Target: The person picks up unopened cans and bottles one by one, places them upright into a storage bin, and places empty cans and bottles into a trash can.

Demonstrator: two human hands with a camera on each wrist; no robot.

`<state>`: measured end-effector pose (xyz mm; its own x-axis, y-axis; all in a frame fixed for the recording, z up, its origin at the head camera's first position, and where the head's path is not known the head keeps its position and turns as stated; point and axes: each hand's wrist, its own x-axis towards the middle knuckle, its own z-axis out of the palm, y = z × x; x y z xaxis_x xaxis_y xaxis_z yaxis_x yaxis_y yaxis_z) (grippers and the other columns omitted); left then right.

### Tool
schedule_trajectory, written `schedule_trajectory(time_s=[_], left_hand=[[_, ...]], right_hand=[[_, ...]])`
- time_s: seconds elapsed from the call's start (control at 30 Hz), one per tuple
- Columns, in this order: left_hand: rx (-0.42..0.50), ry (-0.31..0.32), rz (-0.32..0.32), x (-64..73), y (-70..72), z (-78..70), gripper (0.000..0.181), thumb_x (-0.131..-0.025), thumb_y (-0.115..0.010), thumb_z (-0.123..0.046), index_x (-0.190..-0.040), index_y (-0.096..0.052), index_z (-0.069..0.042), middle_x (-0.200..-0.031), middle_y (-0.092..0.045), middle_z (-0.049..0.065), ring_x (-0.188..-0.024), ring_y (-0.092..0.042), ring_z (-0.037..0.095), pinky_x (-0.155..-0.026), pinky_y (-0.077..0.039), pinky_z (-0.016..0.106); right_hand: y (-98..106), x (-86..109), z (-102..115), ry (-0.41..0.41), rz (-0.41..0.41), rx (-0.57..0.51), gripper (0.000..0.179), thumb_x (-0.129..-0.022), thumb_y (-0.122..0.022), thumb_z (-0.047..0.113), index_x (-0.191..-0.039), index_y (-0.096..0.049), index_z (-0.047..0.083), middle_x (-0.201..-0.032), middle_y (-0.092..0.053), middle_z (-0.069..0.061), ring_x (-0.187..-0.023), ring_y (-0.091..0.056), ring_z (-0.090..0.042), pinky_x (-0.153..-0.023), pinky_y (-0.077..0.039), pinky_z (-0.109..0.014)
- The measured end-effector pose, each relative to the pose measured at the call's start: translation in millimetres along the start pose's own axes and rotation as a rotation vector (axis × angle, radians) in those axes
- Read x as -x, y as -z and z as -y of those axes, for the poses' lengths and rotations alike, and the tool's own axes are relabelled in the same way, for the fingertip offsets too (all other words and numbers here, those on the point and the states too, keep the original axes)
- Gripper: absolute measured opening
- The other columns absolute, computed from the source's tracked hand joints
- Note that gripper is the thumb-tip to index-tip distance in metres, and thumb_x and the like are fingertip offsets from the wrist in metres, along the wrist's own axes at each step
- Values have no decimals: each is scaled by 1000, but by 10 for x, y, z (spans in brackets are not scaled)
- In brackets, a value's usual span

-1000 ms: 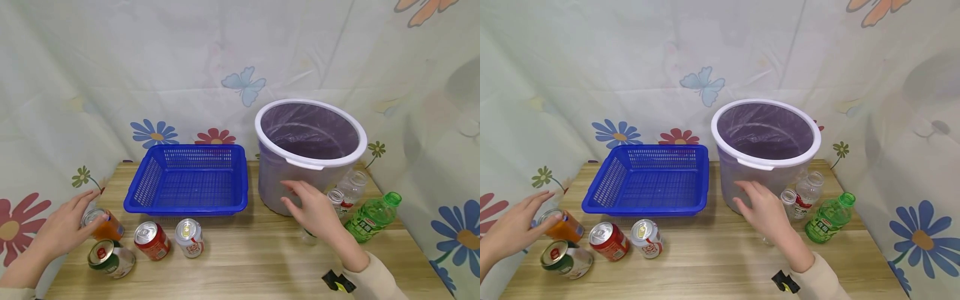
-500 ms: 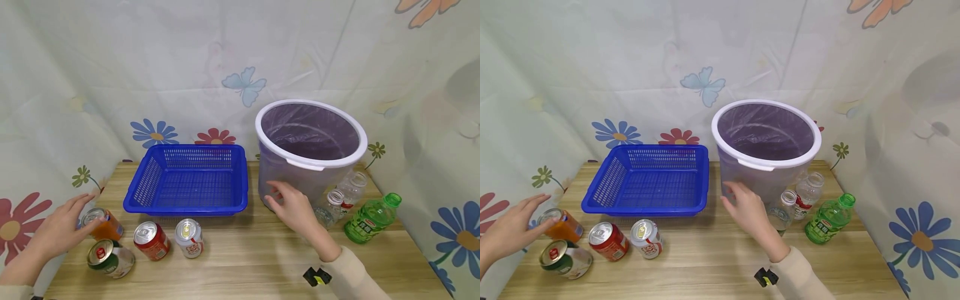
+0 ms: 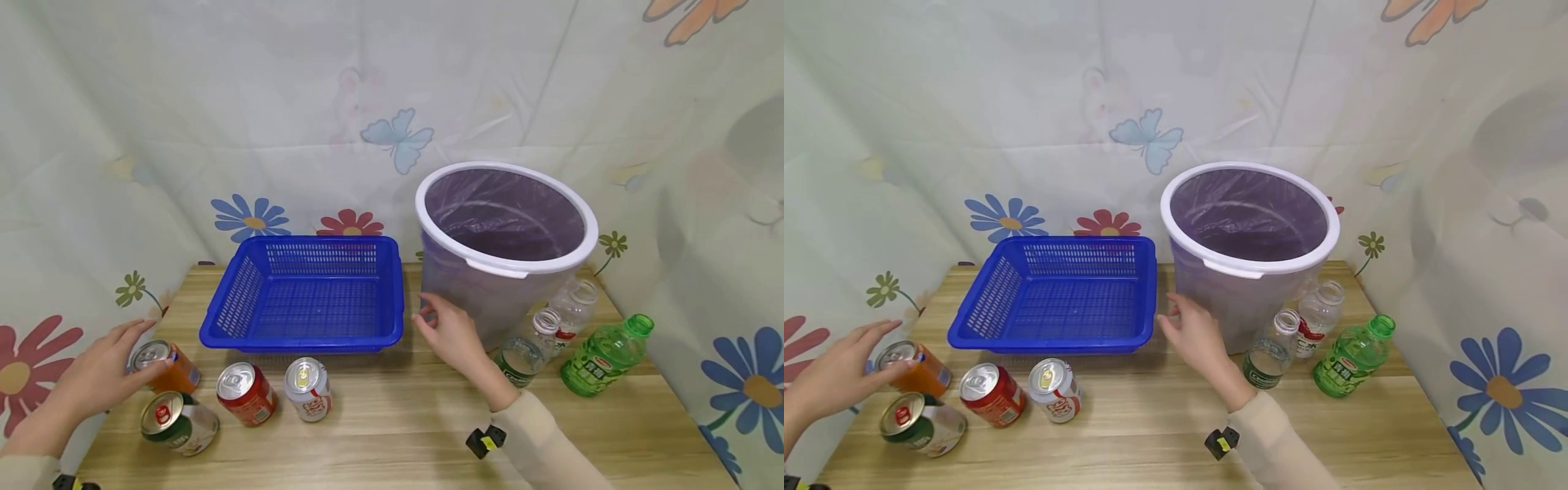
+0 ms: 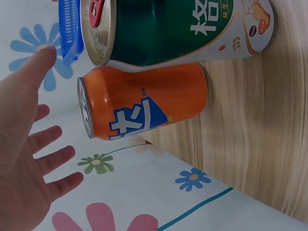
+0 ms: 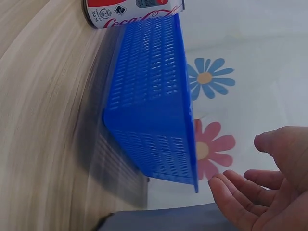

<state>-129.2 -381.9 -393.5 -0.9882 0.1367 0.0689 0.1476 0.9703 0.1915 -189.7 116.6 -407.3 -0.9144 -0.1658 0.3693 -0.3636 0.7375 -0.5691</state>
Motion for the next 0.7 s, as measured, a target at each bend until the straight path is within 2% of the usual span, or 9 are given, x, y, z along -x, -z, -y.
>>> schedule_trajectory(time_s=[0.1,0.27,0.43,0.53,0.7], left_hand=[[-4,-8,-1,-20,-4,4,83,-80,-64,-50,-134,-35,6,-127,-37,38,-105,-40,59,-76,-37,71],[11,3,37,-43,-15,8,85,-80,-63,-52,-135,-34,6,-127,-36,39,-106,-39,59,-77,-37,71],[31,27,72,-66,-42,8,87,-79,-64,-54,-136,-33,5,-128,-35,39,-108,-38,59,-78,-37,71],[40,21,77,-79,-61,15,88,-78,-65,-53,-135,-33,5,-126,-35,40,-106,-39,60,-77,-38,71],[53,-8,74,-85,-82,20,90,-76,-67,-53,-135,-33,6,-125,-36,42,-104,-42,60,-76,-40,69]], right_hand=[[-67,-36,-17,-26,4,1,38,-83,-66,20,-117,-60,4,-88,-69,-4,-67,-65,-13,-61,-52,-36],[-170,-86,-30,-89,39,0,41,-85,-64,26,-120,-58,5,-92,-70,-3,-72,-66,-16,-68,-52,-39],[-251,-121,-21,-155,87,-33,45,-86,-63,27,-123,-55,3,-95,-70,-8,-85,-66,-25,-78,-50,-46],[-300,-146,-20,-179,108,-30,47,-86,-62,28,-125,-54,2,-96,-70,-9,-94,-64,-30,-82,-48,-50],[-371,-181,-15,-216,130,-21,50,-86,-61,29,-126,-52,2,-96,-70,-8,-97,-63,-31,-84,-46,-53]])
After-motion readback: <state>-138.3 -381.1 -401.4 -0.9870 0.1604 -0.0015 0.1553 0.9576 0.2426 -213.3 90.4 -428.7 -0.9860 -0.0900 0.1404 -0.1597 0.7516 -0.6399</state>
